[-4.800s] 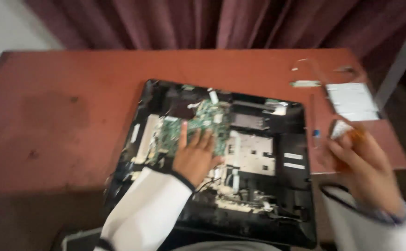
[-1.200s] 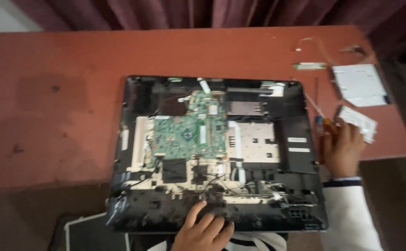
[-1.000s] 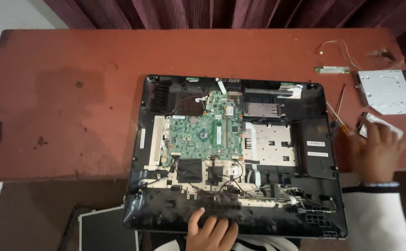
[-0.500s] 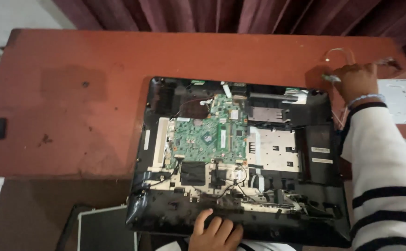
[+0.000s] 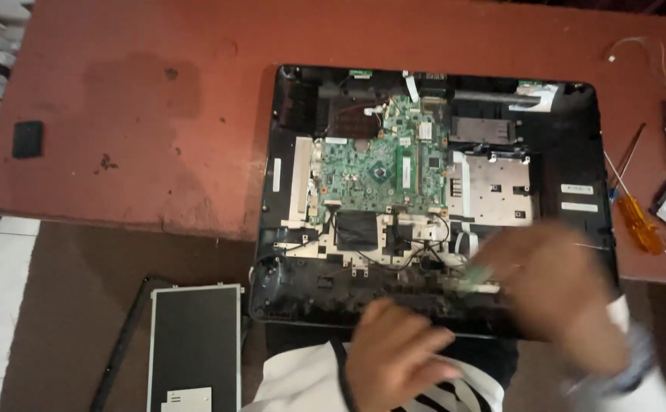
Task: Disassembling a laptop to access internal components by removing screws with a screwdriver and disconnecting cables.
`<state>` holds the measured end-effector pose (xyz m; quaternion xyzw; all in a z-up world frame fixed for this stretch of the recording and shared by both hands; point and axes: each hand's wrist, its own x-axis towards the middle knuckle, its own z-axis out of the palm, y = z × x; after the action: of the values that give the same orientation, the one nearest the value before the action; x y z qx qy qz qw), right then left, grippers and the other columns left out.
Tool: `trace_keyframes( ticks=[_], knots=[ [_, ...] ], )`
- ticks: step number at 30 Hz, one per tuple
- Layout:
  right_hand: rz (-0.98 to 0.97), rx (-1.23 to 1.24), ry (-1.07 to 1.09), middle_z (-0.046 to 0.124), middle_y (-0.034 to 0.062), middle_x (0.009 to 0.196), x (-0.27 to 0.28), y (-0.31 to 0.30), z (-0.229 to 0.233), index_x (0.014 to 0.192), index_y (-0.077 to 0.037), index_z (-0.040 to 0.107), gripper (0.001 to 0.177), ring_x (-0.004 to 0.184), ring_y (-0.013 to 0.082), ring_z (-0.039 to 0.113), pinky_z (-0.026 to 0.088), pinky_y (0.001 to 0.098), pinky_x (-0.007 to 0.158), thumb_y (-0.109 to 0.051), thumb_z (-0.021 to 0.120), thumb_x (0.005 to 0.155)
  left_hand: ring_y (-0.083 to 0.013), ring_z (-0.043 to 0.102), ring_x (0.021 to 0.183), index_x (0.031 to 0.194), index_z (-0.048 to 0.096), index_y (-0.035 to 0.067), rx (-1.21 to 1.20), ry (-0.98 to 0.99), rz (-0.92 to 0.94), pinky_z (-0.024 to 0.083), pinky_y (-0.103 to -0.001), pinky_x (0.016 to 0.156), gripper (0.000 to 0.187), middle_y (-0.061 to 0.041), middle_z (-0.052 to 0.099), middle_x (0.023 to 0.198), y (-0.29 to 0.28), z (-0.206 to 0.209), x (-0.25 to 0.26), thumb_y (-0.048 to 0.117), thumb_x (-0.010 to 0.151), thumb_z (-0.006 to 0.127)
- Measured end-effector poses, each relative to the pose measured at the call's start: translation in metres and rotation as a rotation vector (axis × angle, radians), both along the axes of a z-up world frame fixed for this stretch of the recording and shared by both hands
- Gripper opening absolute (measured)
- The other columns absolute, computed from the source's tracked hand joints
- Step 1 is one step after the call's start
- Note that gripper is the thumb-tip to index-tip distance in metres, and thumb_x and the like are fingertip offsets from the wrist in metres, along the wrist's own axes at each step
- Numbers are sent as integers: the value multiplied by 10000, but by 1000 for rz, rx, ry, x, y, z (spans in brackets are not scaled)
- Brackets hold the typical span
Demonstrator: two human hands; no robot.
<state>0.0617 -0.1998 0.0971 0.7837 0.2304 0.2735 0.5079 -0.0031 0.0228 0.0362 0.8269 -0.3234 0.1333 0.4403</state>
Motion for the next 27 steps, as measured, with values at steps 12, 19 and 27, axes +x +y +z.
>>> trace_keyframes(
  ticks=[12,19,27],
  knots=[
    [248,1279,795,665,-34,1056,-83,93,-15,1218,-222,652,609,1026,147,632,389,438,1031,-650,318,941,-107,360,650,696,414,117,-303,1143,-96,272,-287,612,413,9,363,672,85,40,1,355,1009,541],
    [203,1296,772,693,-57,1020,-65,63,-7,1095,-192,701,382,992,168,625,372,438,1029,-329,791,751,-221,483,608,762,530,74,33,537,-321,354,-351,580,347,-54,507,684,92,63,41,257,1029,404],
    [285,1315,579,734,-18,891,-38,47,-22,1028,-150,684,244,808,135,682,377,407,1072,-160,802,815,-90,455,507,795,533,149,171,363,-317,389,-217,428,314,48,495,635,91,55,98,288,1032,379]
  ],
)
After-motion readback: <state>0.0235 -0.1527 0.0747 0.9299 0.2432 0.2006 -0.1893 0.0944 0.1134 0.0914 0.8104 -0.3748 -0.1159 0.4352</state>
